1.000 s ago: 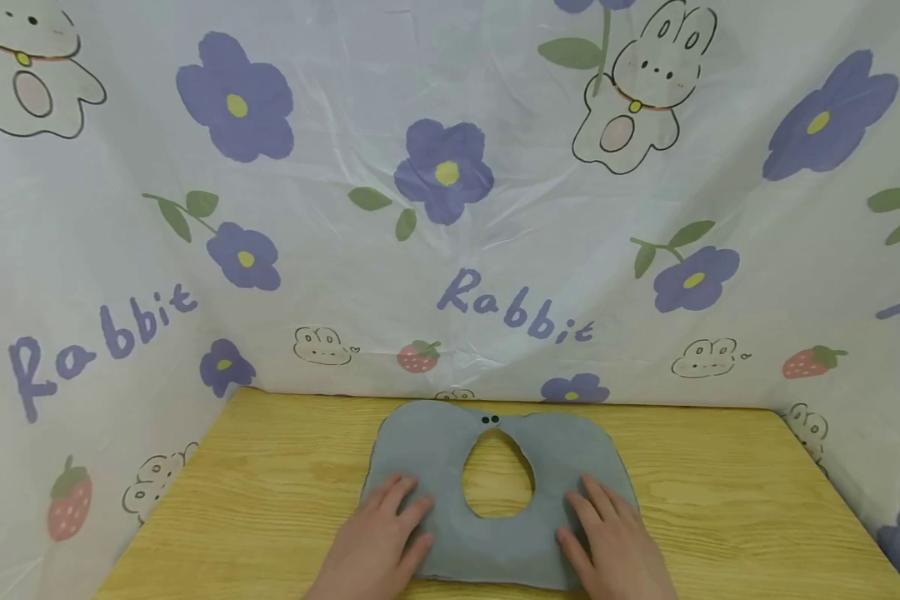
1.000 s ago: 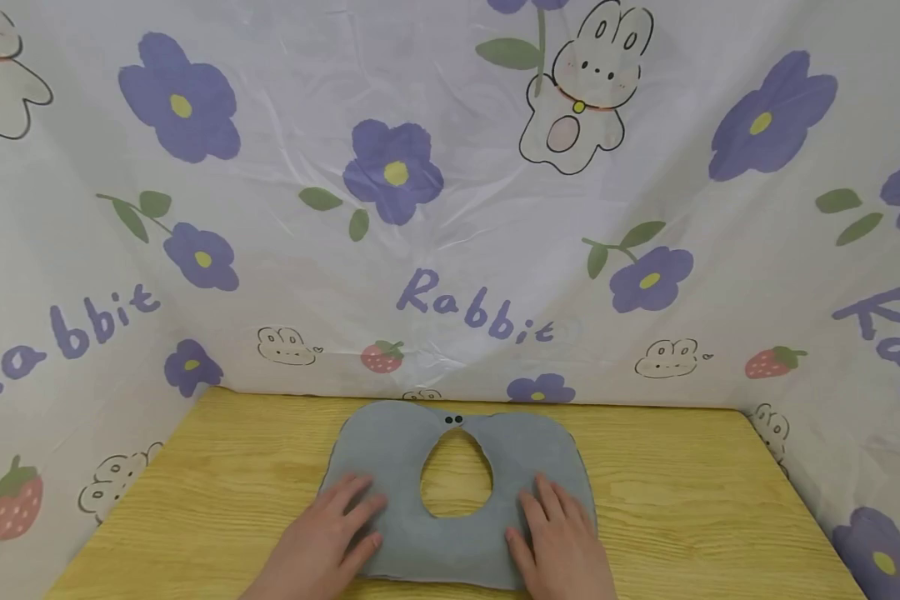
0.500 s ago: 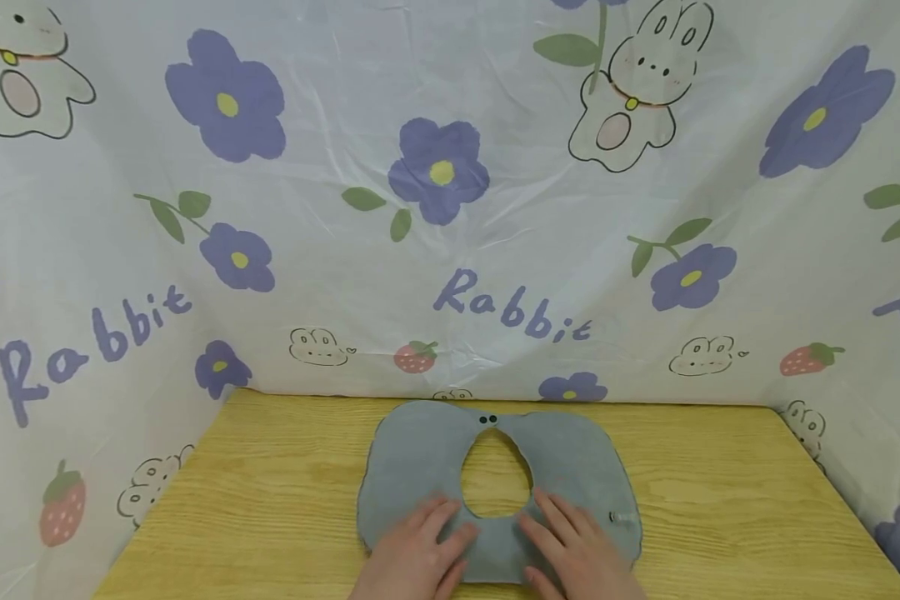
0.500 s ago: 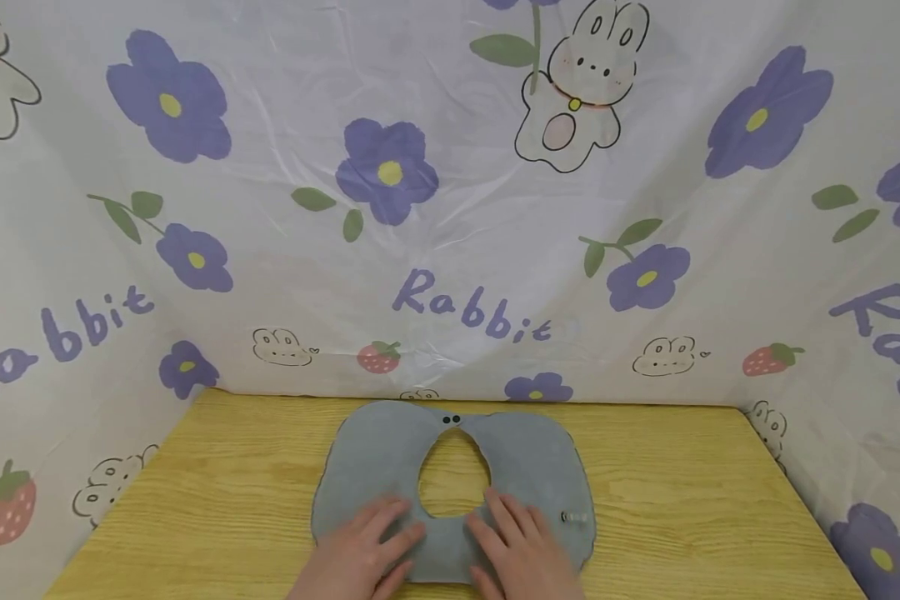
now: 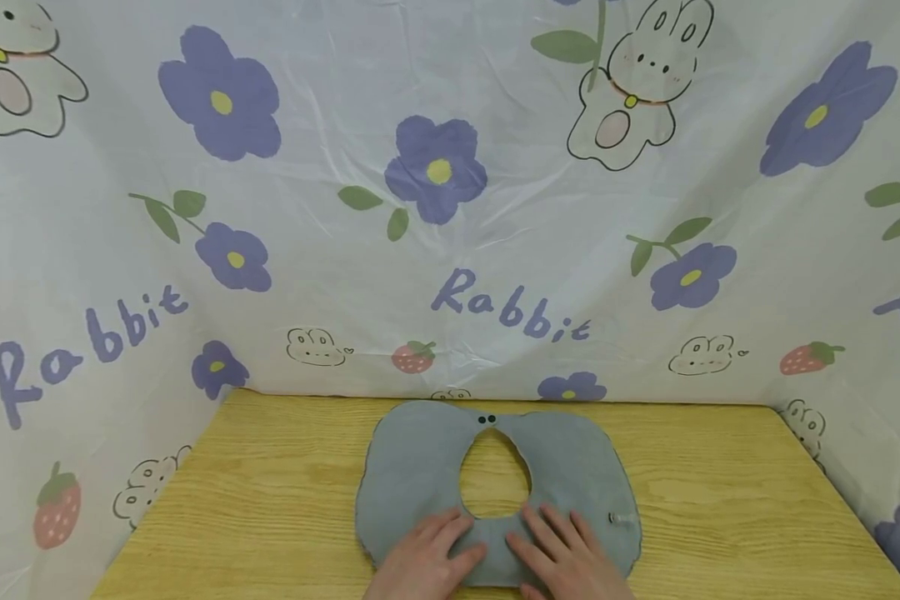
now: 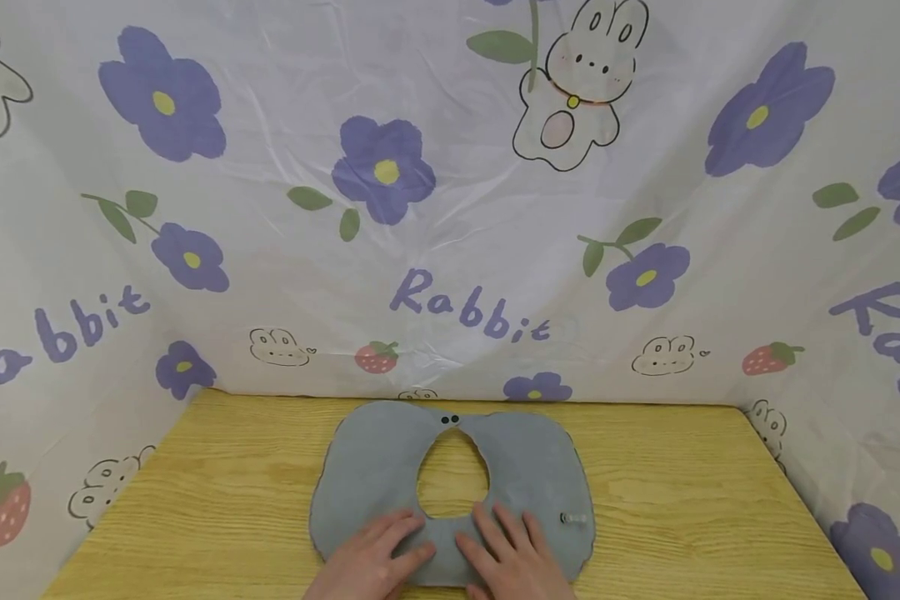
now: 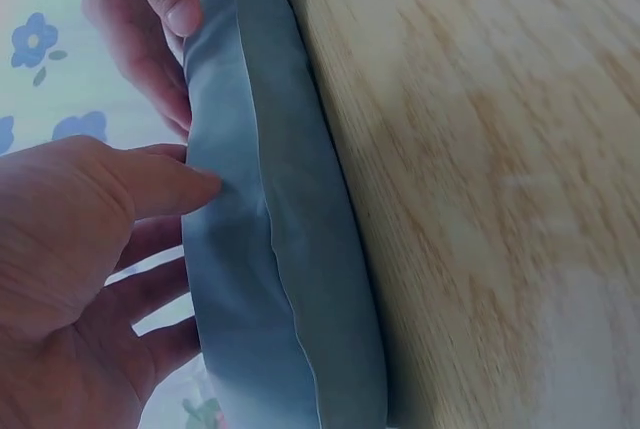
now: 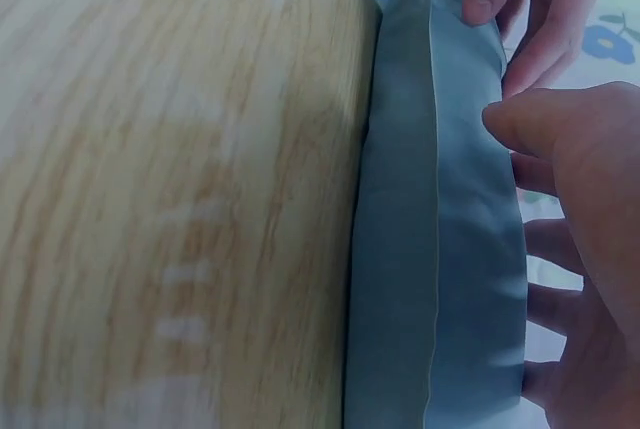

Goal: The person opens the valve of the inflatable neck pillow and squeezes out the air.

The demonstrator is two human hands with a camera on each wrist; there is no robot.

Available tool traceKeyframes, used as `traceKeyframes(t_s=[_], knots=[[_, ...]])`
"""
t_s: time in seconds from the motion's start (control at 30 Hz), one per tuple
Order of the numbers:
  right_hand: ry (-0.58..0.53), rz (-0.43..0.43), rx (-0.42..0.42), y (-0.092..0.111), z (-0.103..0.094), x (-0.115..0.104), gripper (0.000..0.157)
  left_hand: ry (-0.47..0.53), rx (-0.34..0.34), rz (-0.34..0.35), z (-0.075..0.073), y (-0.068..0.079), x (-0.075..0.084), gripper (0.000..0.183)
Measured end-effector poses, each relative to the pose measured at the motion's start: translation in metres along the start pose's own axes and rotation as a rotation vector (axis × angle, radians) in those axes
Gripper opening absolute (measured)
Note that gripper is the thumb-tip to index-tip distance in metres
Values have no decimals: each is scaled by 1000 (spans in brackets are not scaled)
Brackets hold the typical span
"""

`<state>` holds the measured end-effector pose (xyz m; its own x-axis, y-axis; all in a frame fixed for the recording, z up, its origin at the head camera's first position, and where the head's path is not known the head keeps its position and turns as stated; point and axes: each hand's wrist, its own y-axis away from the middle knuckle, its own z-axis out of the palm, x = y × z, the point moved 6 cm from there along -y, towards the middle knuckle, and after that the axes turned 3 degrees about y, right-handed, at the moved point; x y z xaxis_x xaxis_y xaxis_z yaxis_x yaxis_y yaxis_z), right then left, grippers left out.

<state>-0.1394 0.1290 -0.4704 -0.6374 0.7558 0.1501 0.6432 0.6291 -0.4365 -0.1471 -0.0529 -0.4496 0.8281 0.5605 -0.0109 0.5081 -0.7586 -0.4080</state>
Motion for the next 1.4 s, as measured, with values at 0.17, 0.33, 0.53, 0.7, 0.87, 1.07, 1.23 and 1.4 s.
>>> traceKeyframes(t_s=[0.17, 0.33, 0.53, 0.7, 0.87, 1.07, 1.23, 1.4], knots=[[1, -8, -18, 1, 4, 0, 45, -3, 0, 14, 2, 2, 0, 22], [-14, -7, -63, 1, 6, 1, 45, -12, -6, 22, 6, 3, 1, 24], [-17, -19, -51, 3, 6, 1, 45, -38, -33, 40, 11, 4, 1, 27], [-172, 23, -155, -2, 6, 10, 40, 11, -59, -1, 10, 1, 0, 28], [-312, 94, -212, -18, -4, 31, 39, 134, -136, -131, -3, -16, -17, 33], [-255, 164, -182, -45, -18, 64, 40, 164, -73, -255, -23, -45, -63, 37], [-244, 164, -225, -65, -19, 86, 45, 194, -92, -291, -25, -65, -103, 38], [-218, 174, -238, -80, -2, 105, 46, 152, -154, -349, -13, -77, -129, 39]])
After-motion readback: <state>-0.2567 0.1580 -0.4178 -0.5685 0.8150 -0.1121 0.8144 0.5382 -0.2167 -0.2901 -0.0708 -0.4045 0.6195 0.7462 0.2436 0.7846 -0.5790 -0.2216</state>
